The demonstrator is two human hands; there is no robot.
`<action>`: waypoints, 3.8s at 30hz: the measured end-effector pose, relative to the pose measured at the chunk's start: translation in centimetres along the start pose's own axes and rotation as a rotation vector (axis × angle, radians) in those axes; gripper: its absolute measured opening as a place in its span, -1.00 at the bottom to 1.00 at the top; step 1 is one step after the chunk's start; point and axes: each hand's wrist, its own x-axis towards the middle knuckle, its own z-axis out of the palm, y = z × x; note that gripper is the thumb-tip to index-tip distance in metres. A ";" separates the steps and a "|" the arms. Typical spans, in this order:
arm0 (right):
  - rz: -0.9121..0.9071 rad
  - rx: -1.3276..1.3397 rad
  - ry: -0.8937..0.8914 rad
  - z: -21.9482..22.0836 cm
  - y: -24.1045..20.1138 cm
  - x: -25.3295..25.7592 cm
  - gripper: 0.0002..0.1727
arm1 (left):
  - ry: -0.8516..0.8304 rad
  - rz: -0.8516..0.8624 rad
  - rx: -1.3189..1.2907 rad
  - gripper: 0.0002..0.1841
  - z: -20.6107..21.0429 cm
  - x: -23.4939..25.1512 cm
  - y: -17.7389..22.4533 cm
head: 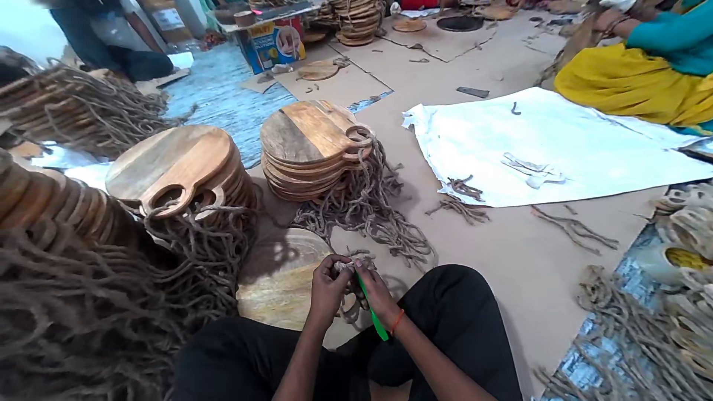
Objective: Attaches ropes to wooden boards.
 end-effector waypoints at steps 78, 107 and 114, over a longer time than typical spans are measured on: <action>-0.288 -0.114 0.414 -4.4 -3.5 -5.9 -0.80 | 0.327 -0.296 0.057 -0.22 -0.6 0.8 0.1; 0.275 0.031 0.120 -5.7 -1.2 -1.5 -0.31 | -0.164 0.735 1.248 -0.76 4.4 -5.3 -0.9; 0.152 0.415 0.332 -8.9 -1.1 -9.8 -0.88 | -0.320 0.833 0.636 -0.62 4.7 -5.6 2.6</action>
